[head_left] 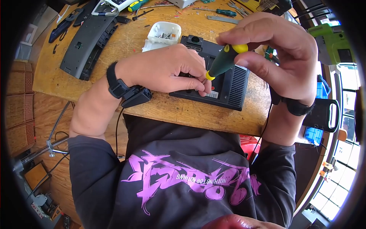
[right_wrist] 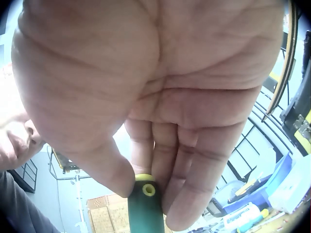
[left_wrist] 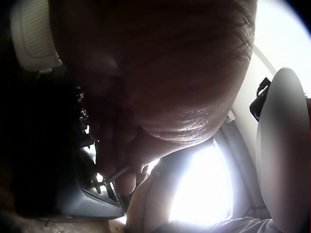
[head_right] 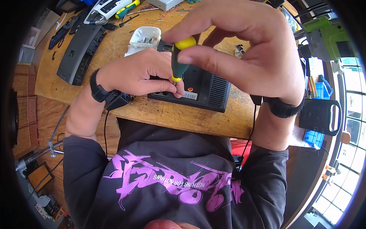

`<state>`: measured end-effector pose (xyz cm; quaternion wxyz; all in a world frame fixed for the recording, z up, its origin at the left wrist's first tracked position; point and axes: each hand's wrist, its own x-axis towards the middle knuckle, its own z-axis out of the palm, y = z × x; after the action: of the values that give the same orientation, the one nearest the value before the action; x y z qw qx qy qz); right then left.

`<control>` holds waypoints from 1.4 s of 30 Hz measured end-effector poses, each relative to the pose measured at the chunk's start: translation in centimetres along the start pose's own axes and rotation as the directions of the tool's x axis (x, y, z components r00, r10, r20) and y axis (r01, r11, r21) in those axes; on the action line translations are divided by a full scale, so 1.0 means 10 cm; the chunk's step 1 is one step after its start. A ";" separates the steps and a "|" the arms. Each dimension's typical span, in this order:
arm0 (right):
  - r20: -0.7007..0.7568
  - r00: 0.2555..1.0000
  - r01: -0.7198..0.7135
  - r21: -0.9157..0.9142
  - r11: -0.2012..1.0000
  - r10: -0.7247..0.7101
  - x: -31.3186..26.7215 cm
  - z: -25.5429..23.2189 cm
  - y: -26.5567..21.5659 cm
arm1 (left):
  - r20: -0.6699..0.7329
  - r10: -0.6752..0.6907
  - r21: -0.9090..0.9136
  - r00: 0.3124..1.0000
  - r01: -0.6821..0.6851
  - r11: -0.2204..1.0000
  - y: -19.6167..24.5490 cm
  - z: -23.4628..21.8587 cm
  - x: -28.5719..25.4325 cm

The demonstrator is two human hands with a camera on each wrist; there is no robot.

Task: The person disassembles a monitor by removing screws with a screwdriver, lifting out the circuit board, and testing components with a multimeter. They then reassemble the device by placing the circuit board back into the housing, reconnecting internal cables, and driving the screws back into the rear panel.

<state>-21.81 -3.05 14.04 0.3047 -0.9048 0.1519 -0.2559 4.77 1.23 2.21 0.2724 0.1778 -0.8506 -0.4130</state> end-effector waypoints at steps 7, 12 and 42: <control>0.184 0.981 0.080 -0.142 0.987 -0.054 0.04 -0.19 0.05 | -0.026 0.039 -0.064 0.999 -0.041 0.997 -0.10 0.07 -0.02; 0.044 0.998 0.043 0.031 0.999 -0.045 0.01 -0.04 0.10 | 0.003 0.049 0.024 0.999 -0.049 0.999 -0.06 0.02 0.00; 0.177 0.984 0.050 -0.123 0.991 -0.028 0.01 -0.18 0.13 | -0.010 0.059 0.000 0.998 -0.059 0.998 -0.09 0.06 -0.02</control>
<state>-22.90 -4.94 14.52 0.2538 -0.9440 0.1229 -0.1714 4.60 1.16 1.16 0.2888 0.1545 -0.8542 -0.4039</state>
